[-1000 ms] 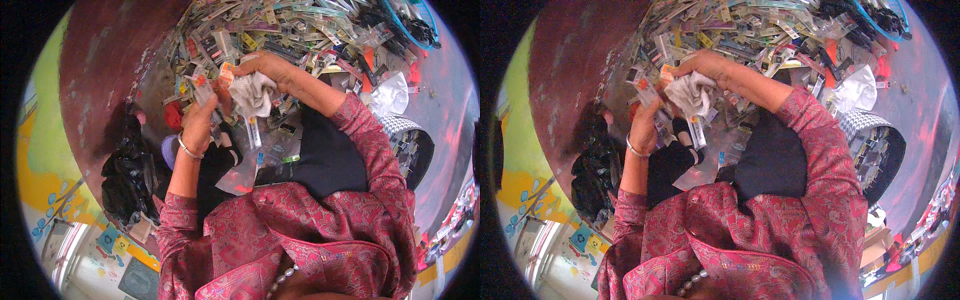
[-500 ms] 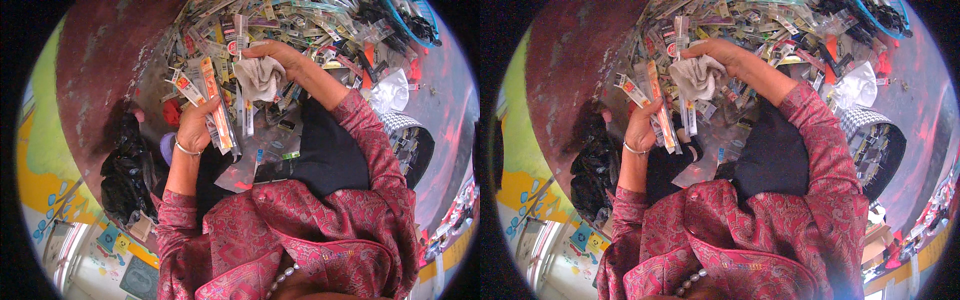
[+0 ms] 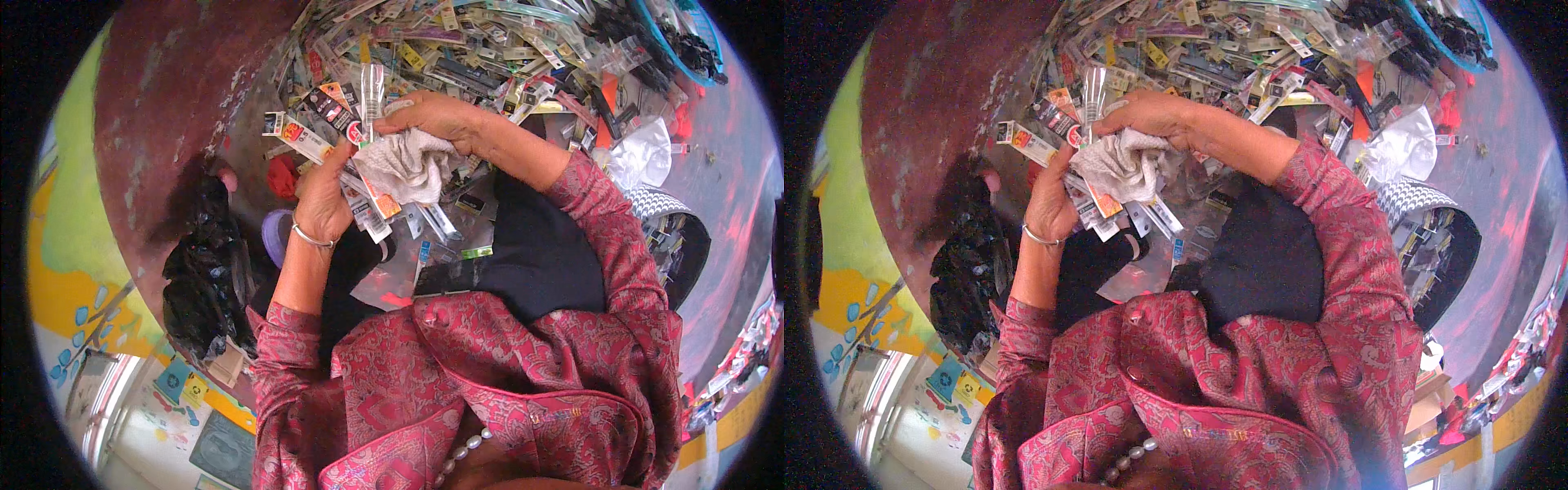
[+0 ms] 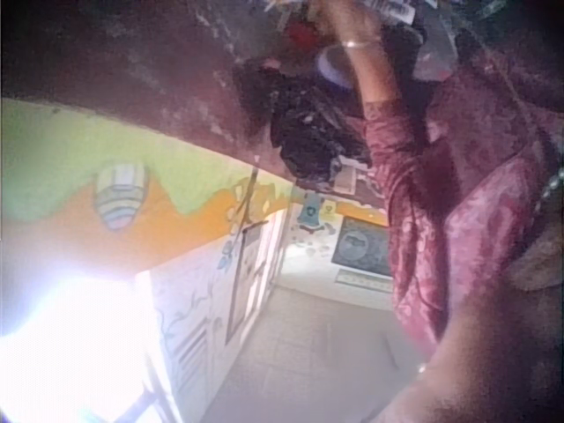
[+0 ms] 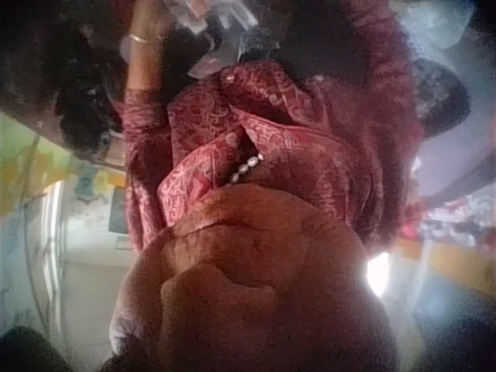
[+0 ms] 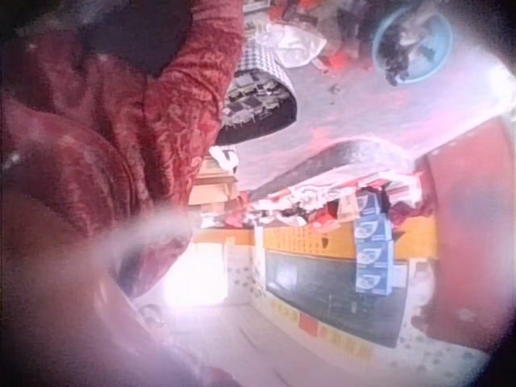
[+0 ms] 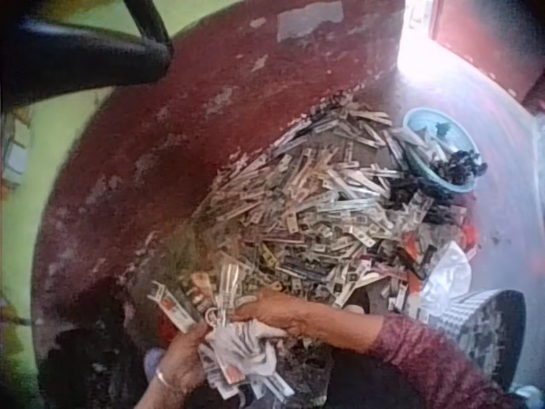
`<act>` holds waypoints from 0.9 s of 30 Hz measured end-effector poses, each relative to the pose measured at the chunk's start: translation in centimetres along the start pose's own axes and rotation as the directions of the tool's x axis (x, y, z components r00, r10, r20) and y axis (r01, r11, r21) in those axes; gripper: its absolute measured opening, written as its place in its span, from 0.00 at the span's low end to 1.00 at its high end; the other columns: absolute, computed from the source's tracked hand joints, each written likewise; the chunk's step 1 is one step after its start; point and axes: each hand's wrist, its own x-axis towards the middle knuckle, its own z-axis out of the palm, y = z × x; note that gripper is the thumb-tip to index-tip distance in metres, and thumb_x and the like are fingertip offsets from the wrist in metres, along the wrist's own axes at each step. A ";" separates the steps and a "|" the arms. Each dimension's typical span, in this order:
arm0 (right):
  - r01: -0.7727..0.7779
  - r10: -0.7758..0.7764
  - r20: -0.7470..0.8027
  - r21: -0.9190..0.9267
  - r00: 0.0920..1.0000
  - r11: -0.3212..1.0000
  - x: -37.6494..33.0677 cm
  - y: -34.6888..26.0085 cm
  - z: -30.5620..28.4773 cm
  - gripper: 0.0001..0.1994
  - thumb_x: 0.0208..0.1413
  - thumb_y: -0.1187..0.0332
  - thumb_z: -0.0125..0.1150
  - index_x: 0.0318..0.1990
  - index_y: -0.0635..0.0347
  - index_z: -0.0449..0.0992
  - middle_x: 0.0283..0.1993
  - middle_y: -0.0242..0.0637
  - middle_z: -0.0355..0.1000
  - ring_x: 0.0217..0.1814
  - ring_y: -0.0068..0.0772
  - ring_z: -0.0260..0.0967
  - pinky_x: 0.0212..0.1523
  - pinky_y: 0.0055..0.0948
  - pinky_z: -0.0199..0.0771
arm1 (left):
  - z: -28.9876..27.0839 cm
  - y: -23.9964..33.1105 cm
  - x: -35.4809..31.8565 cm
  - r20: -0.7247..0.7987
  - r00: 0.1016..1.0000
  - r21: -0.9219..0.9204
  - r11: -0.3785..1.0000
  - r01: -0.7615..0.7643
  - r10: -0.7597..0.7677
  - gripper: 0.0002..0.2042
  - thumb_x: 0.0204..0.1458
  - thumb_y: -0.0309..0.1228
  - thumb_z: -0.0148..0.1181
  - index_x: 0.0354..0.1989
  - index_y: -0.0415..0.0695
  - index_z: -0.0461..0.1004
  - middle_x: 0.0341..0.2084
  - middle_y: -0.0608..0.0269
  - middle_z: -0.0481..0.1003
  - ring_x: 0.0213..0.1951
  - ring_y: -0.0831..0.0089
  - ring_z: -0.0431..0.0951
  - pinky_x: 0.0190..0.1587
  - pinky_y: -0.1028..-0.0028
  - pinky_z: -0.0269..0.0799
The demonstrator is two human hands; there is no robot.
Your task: The person picks up small packaged items from a pile on the floor, wipes some with a cloth, and places them into a plastic bag or a basket.
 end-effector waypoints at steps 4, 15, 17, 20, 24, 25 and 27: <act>0.017 -0.029 -0.106 -0.113 0.994 0.993 -0.1 0.2 0.6 0.12 0.46 0.67 0.58 0.34 0.68 0.73 0.29 0.35 0.72 0.26 0.21 0.68 0.26 0.21 0.69 | -0.3 -0.5 -0.1 0.006 0.999 -0.002 0.999 -0.035 0.035 0.15 0.51 0.35 0.51 0.45 0.41 0.65 0.39 0.62 0.71 0.39 0.69 0.72 0.44 0.68 0.69; 0.197 -0.317 -0.206 -0.453 0.926 0.869 -1.0 -0.8 1.0 0.11 0.46 0.66 0.58 0.31 0.66 0.75 0.28 0.35 0.72 0.25 0.22 0.68 0.27 0.23 0.68 | -1.4 -0.2 1.0 -0.056 0.995 0.008 0.997 -0.083 0.083 0.11 0.50 0.32 0.52 0.40 0.42 0.67 0.32 0.62 0.72 0.33 0.69 0.73 0.38 0.71 0.69; 0.170 -0.250 -0.328 -0.255 0.911 0.952 -0.9 -1.5 -1.0 0.12 0.45 0.64 0.58 0.31 0.66 0.75 0.29 0.36 0.72 0.26 0.24 0.68 0.28 0.24 0.69 | -0.3 0.8 0.4 -0.109 0.992 0.018 0.998 -0.062 0.063 0.06 0.49 0.29 0.53 0.35 0.43 0.68 0.24 0.65 0.71 0.24 0.71 0.73 0.28 0.75 0.71; 0.204 -0.232 -0.418 -0.111 0.879 0.973 -0.2 -2.3 -6.5 0.14 0.42 0.60 0.60 0.31 0.63 0.76 0.26 0.37 0.72 0.24 0.30 0.68 0.27 0.32 0.69 | -0.3 1.2 0.2 -0.138 0.971 -0.012 0.980 -0.201 0.197 0.06 0.51 0.28 0.51 0.36 0.42 0.67 0.25 0.63 0.72 0.23 0.71 0.72 0.26 0.74 0.71; 0.109 -0.317 -0.543 -0.380 0.778 0.918 0.5 -2.8 -11.2 0.16 0.46 0.57 0.55 0.32 0.64 0.74 0.28 0.42 0.72 0.28 0.35 0.71 0.29 0.35 0.71 | -0.8 0.9 -0.3 -0.134 0.965 -0.002 0.973 -0.229 0.227 0.06 0.51 0.28 0.50 0.36 0.40 0.67 0.28 0.63 0.72 0.27 0.72 0.73 0.31 0.73 0.71; 0.117 -0.380 -0.525 -0.465 0.761 0.878 1.0 -2.5 -12.3 0.17 0.47 0.57 0.53 0.32 0.65 0.73 0.29 0.42 0.72 0.29 0.34 0.72 0.29 0.34 0.71 | -0.8 0.8 -0.3 -0.165 0.955 -0.003 0.968 -0.251 0.247 0.07 0.51 0.27 0.49 0.37 0.40 0.67 0.29 0.63 0.71 0.28 0.71 0.73 0.33 0.72 0.71; 0.158 -0.780 0.124 -0.987 0.613 -0.033 3.6 -1.0 -20.9 0.09 0.46 0.67 0.51 0.32 0.61 0.74 0.29 0.42 0.72 0.25 0.36 0.68 0.27 0.35 0.68 | 0.3 1.0 0.3 -0.130 0.960 -0.018 0.968 -0.252 0.248 0.08 0.52 0.26 0.48 0.39 0.39 0.66 0.32 0.62 0.71 0.33 0.70 0.73 0.38 0.70 0.70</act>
